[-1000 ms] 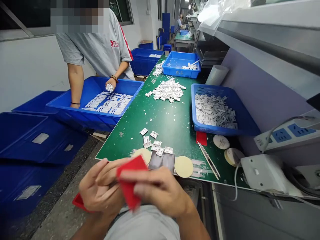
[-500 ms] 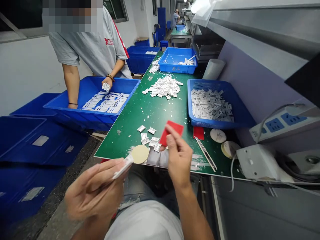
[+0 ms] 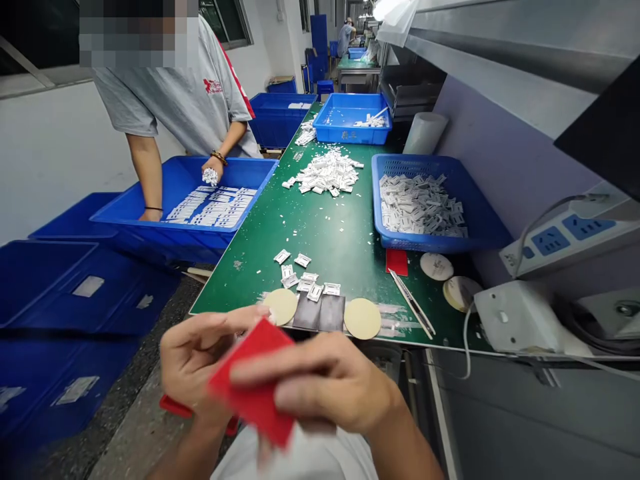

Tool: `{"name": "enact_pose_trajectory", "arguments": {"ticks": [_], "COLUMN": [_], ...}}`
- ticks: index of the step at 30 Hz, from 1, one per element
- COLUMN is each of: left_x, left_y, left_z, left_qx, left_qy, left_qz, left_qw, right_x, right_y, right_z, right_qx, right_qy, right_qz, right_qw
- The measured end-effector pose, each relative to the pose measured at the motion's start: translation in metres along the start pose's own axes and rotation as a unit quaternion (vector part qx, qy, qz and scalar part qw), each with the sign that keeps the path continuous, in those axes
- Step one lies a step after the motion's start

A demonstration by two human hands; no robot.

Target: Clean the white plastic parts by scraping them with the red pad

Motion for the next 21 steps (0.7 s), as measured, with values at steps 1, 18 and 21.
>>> {"name": "enact_pose_trajectory", "arguments": {"ticks": [1,18,21], "left_x": [-0.001,0.004,0.000], "left_y": [0.000,0.002,0.000], "left_z": [0.001,-0.004,-0.004], "left_qx": [0.009,0.037,0.004], "left_qy": [0.004,0.014,0.024], "left_qz": [-0.011,-0.090,-0.121], "left_qw": [1.000,0.995,0.992], "right_x": [0.003,-0.011,-0.013], "right_y": [0.002,-0.003,-0.002], "right_z": [0.002,0.013,-0.004], "right_qx": [-0.018,0.098,0.111], "right_qy": [-0.023,-0.130,0.008], "right_qz": [0.016,0.021,-0.005], "right_qw": [0.999,0.987,0.994]}}
Point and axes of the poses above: each hand's wrist, its own x-axis towards the middle knuckle, its own z-axis out of the back of the hand, y = z × x, the point moved 4 cm from there along x, towards the middle knuckle, and after that the axes turned 15 degrees about x, right-handed, at the moved point
